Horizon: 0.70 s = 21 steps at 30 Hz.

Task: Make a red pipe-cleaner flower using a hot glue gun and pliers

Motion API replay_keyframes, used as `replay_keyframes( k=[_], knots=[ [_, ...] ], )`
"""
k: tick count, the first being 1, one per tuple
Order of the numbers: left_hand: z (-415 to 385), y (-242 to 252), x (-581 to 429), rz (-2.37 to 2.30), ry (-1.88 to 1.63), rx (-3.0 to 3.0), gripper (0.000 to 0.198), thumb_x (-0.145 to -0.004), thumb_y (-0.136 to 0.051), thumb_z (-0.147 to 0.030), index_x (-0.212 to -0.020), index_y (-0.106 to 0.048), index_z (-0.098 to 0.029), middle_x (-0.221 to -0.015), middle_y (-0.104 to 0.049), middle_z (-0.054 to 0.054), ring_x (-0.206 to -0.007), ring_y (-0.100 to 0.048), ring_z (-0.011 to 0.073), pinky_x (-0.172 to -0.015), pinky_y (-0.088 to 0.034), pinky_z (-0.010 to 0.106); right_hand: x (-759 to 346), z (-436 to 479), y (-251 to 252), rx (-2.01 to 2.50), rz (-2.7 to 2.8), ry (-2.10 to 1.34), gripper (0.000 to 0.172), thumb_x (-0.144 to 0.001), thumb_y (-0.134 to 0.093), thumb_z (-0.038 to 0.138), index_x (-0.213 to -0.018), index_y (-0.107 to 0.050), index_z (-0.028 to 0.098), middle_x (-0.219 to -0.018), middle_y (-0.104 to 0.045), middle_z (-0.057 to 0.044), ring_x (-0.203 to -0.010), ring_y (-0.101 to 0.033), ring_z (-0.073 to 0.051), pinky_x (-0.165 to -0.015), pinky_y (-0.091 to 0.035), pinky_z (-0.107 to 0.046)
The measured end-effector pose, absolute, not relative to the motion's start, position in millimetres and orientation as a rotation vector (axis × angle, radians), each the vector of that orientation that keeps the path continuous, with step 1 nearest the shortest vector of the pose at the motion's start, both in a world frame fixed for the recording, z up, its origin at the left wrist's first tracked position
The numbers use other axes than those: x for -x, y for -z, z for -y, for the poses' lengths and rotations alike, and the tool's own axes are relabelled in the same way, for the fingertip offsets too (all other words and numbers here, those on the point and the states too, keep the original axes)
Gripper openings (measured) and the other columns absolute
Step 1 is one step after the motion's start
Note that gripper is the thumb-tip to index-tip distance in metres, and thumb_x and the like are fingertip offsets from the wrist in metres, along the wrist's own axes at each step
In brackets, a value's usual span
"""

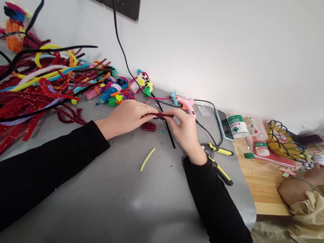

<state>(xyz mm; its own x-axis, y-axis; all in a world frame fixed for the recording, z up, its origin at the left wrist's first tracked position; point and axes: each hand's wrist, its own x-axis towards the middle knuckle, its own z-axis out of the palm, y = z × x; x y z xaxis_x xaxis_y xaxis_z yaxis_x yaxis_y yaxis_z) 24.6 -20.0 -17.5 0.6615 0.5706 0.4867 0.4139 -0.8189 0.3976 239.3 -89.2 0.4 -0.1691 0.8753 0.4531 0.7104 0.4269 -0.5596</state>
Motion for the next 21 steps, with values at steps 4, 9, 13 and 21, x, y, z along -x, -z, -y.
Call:
replay_keyframes(
  k=[4, 9, 13, 21],
  knots=[
    [20.3, 17.1, -24.6, -0.789, -0.908, -2.624, 0.031, -0.101, -0.053, -0.03, -0.115, -0.081, -0.026, -0.109, -0.082, 0.003, -0.096, -0.079, 0.0247, -0.085, -0.059, 0.033, -239.2, 89.4, -0.9, 1.345, 1.943, -0.247, 0.016, -0.097, -0.06, 0.019, -0.096, -0.076, 0.024, -0.096, -0.08, -0.003, -0.089, -0.072, -0.022, -0.089, -0.059, -0.038],
    [21.0, 16.0, -24.8, -0.796, -0.89, -2.63, 0.032, -0.102, -0.052, -0.03, -0.118, -0.08, -0.026, -0.11, -0.082, 0.003, -0.096, -0.079, 0.025, -0.085, -0.059, 0.033, -238.5, 89.7, -0.6, 1.335, 1.943, -0.239, 0.015, -0.096, -0.061, 0.018, -0.096, -0.075, 0.023, -0.095, -0.079, -0.003, -0.088, -0.072, -0.021, -0.088, -0.058, -0.037],
    [20.9, 16.4, -24.5, -0.793, -0.883, -2.62, 0.032, -0.102, -0.052, -0.032, -0.119, -0.079, -0.026, -0.111, -0.082, 0.004, -0.097, -0.079, 0.0249, -0.087, -0.059, 0.033, -238.6, 89.3, -0.3, 1.338, 1.938, -0.261, 0.017, -0.096, -0.059, 0.017, -0.097, -0.075, 0.024, -0.096, -0.079, -0.003, -0.091, -0.073, -0.022, -0.087, -0.058, -0.037],
    [21.2, 15.9, -24.5, -0.799, -0.881, -2.619, 0.031, -0.103, -0.054, -0.03, -0.12, -0.078, -0.025, -0.112, -0.082, 0.004, -0.098, -0.079, 0.0253, -0.085, -0.058, 0.033, -239.8, 88.2, -0.9, 1.35, 1.954, -0.182, 0.014, -0.096, -0.064, 0.018, -0.095, -0.076, 0.024, -0.094, -0.079, -0.003, -0.087, -0.071, -0.021, -0.093, -0.056, -0.037]
  ],
)
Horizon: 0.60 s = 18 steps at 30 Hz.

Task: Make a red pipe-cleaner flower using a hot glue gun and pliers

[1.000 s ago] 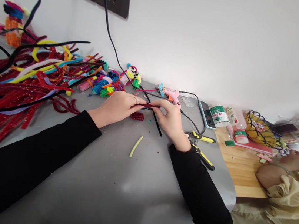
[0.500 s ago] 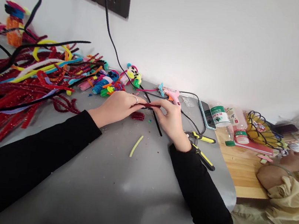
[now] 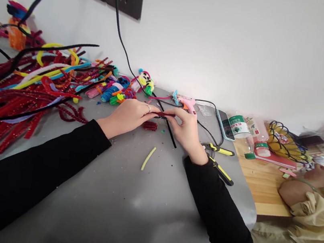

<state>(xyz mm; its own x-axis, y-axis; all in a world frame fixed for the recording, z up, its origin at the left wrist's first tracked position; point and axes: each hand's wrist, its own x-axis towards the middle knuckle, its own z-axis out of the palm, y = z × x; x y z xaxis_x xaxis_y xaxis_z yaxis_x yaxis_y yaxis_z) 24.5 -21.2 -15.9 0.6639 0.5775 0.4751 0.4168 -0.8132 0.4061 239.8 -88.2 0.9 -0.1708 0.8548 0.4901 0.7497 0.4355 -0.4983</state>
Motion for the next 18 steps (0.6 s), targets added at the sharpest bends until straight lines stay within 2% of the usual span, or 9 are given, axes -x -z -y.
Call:
replay_keyframes(
  k=[5, 18],
  knots=[
    [20.1, 16.8, -24.3, -0.813, -0.857, -2.638, 0.033, -0.104, -0.051, -0.03, -0.122, -0.078, -0.024, -0.112, -0.082, 0.004, -0.098, -0.079, 0.0248, -0.086, -0.058, 0.032, -238.9, 89.5, -1.1, 1.331, 1.943, -0.248, 0.016, -0.096, -0.061, 0.017, -0.097, -0.076, 0.022, -0.095, -0.079, -0.003, -0.089, -0.073, -0.021, -0.086, -0.057, -0.035],
    [19.5, 17.2, -24.9, -0.808, -0.851, -2.597, 0.032, -0.102, -0.053, -0.03, -0.12, -0.078, -0.025, -0.11, -0.082, 0.005, -0.097, -0.078, 0.0255, -0.087, -0.057, 0.033, -240.0, 88.1, 0.4, 1.299, 1.937, -0.234, 0.015, -0.096, -0.061, 0.016, -0.096, -0.075, 0.023, -0.095, -0.08, -0.002, -0.088, -0.072, -0.02, -0.085, -0.058, -0.034]
  ],
)
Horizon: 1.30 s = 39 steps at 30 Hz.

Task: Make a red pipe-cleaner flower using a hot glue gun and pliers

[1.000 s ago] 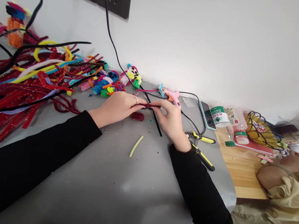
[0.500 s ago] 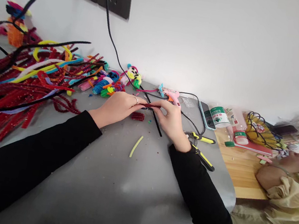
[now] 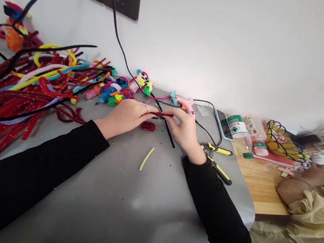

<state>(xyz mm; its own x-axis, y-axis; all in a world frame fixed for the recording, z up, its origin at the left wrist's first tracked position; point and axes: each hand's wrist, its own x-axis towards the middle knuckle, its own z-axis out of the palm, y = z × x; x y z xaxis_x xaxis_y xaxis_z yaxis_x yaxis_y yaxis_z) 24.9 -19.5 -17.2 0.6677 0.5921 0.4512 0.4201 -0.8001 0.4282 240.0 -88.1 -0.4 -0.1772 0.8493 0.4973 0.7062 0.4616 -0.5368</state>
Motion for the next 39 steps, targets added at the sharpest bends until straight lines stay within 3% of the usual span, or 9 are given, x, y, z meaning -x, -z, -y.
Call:
replay_keyframes(
  k=[7, 11, 16, 26, 39],
  knots=[
    [22, 9, -26, -0.873, -0.736, -2.598, 0.036, -0.1, -0.049, -0.034, -0.119, -0.078, -0.022, -0.109, -0.082, 0.006, -0.094, -0.076, 0.0273, -0.079, -0.053, 0.034, -240, 87, 2, 1.294, 1.941, -0.213, 0.016, -0.097, -0.062, 0.018, -0.096, -0.076, 0.024, -0.095, -0.08, -0.002, -0.089, -0.072, -0.021, -0.086, -0.058, -0.035],
    [22, 7, -27, -0.967, -0.756, -2.59, 0.04, -0.101, -0.04, -0.035, -0.094, -0.075, -0.017, -0.093, -0.079, 0.012, -0.087, -0.073, 0.0276, -0.073, -0.048, 0.033, -238, 89, 0, 1.302, 1.898, -0.173, 0.015, -0.097, -0.062, 0.019, -0.096, -0.077, 0.025, -0.095, -0.081, -0.001, -0.088, -0.072, -0.02, -0.086, -0.058, -0.036],
    [22, 1, -29, -1.007, -0.749, -2.386, 0.044, -0.102, -0.033, -0.038, -0.067, -0.053, -0.021, -0.069, -0.07, 0.007, -0.064, -0.065, 0.021, -0.066, -0.043, 0.031, -237, 91, -1, 1.299, 1.839, -0.139, 0.015, -0.096, -0.063, 0.018, -0.096, -0.077, 0.024, -0.096, -0.081, -0.002, -0.088, -0.072, -0.02, -0.087, -0.058, -0.035],
    [26, -3, -31, -0.934, -0.767, -2.057, 0.038, -0.1, -0.037, -0.039, -0.069, -0.05, -0.021, -0.064, -0.065, 0.002, -0.053, -0.054, 0.0141, -0.06, -0.045, 0.027, -236, 92, -2, 1.26, 1.818, -0.122, 0.015, -0.096, -0.063, 0.016, -0.097, -0.077, 0.023, -0.096, -0.081, -0.002, -0.09, -0.073, -0.02, -0.087, -0.057, -0.034],
    [27, -1, -32, -0.893, -0.829, -1.999, 0.035, -0.101, -0.04, -0.04, -0.07, -0.044, -0.022, -0.063, -0.061, 0.001, -0.05, -0.053, 0.0132, -0.05, -0.043, 0.025, -235, 92, -2, 1.272, 1.806, -0.114, 0.016, -0.097, -0.062, 0.019, -0.098, -0.077, 0.025, -0.096, -0.08, -0.003, -0.09, -0.073, -0.021, -0.088, -0.058, -0.037]
  ],
)
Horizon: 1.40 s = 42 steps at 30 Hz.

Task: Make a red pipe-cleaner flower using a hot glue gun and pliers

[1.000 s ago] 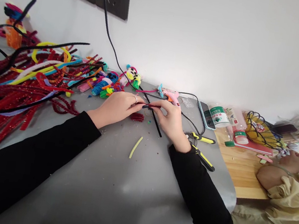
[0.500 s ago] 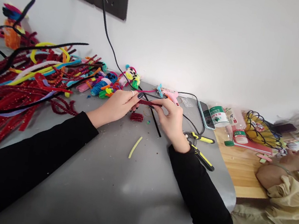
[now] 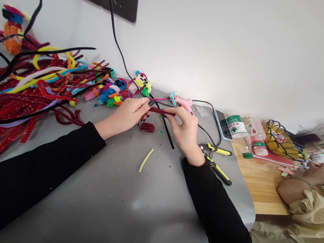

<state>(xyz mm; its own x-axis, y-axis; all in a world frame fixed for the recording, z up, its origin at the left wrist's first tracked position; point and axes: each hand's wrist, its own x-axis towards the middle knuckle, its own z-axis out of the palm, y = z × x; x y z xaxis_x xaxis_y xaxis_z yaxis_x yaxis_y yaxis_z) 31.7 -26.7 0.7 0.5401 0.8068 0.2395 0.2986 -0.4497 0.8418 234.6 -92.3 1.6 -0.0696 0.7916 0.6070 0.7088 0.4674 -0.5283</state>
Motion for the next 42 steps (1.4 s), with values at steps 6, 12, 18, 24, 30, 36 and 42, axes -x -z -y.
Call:
replay_keyframes(
  k=[6, 12, 18, 24, 30, 36, 42],
  knots=[
    [29.7, -2.2, -33.2, -0.901, -0.866, -1.961, 0.034, -0.1, -0.042, -0.038, -0.069, -0.041, -0.023, -0.062, -0.058, 0.001, -0.05, -0.05, 0.0123, -0.049, -0.04, 0.024, -233.0, 93.4, -4.1, 1.245, 1.796, -0.115, 0.016, -0.097, -0.062, 0.017, -0.097, -0.076, 0.024, -0.095, -0.08, -0.002, -0.087, -0.073, -0.019, -0.087, -0.058, -0.034],
    [31.3, -4.3, -33.8, -0.866, -0.879, -1.87, 0.034, -0.1, -0.044, -0.039, -0.07, -0.042, -0.022, -0.062, -0.056, 0.0, -0.048, -0.047, 0.0108, -0.046, -0.037, 0.023, -232.5, 92.9, -4.9, 1.222, 1.779, -0.09, 0.016, -0.097, -0.062, 0.018, -0.095, -0.077, 0.024, -0.094, -0.081, -0.002, -0.086, -0.073, -0.019, -0.086, -0.058, -0.034],
    [32.9, -6.3, -33.4, -0.831, -0.92, -1.832, 0.037, -0.1, -0.045, -0.045, -0.071, -0.046, -0.022, -0.064, -0.057, 0.001, -0.048, -0.045, 0.0105, -0.045, -0.037, 0.023, -230.7, 95.1, -6.0, 1.256, 1.759, -0.089, 0.015, -0.098, -0.062, 0.023, -0.096, -0.077, 0.024, -0.093, -0.08, -0.003, -0.084, -0.073, -0.019, -0.086, -0.058, -0.035],
    [33.1, -7.7, -31.5, -0.863, -0.932, -1.926, 0.04, -0.1, -0.045, -0.045, -0.068, -0.046, -0.021, -0.063, -0.06, 0.002, -0.051, -0.048, 0.012, -0.048, -0.039, 0.023, -231.5, 95.2, -6.2, 1.243, 1.757, -0.088, 0.015, -0.098, -0.062, 0.022, -0.095, -0.077, 0.024, -0.093, -0.08, -0.003, -0.084, -0.073, -0.019, -0.085, -0.059, -0.034],
    [31.2, -6.3, -31.3, -0.895, -0.927, -1.96, 0.041, -0.101, -0.041, -0.045, -0.07, -0.052, -0.02, -0.063, -0.063, 0.002, -0.052, -0.052, 0.0129, -0.05, -0.04, 0.024, -232.1, 94.7, -4.8, 1.256, 1.763, -0.086, 0.016, -0.097, -0.062, 0.021, -0.095, -0.077, 0.024, -0.093, -0.08, -0.002, -0.085, -0.074, -0.019, -0.086, -0.059, -0.034],
    [30.6, -4.1, -30.9, -0.872, -0.908, -2.018, 0.041, -0.099, -0.043, -0.045, -0.067, -0.05, -0.021, -0.061, -0.06, 0.001, -0.053, -0.053, 0.0137, -0.052, -0.04, 0.025, -232.4, 94.0, -5.4, 1.273, 1.765, -0.094, 0.016, -0.098, -0.061, 0.023, -0.096, -0.077, 0.024, -0.093, -0.08, -0.002, -0.084, -0.073, -0.019, -0.086, -0.059, -0.034],
    [30.2, -7.4, -30.2, -0.894, -0.899, -2.052, 0.039, -0.098, -0.043, -0.039, -0.063, -0.048, -0.021, -0.055, -0.057, 0.0, -0.05, -0.05, 0.0131, -0.052, -0.037, 0.026, -233.5, 93.6, -4.0, 1.267, 1.762, -0.081, 0.016, -0.097, -0.061, 0.022, -0.095, -0.077, 0.024, -0.093, -0.08, -0.002, -0.085, -0.073, -0.019, -0.086, -0.059, -0.035]
  ],
)
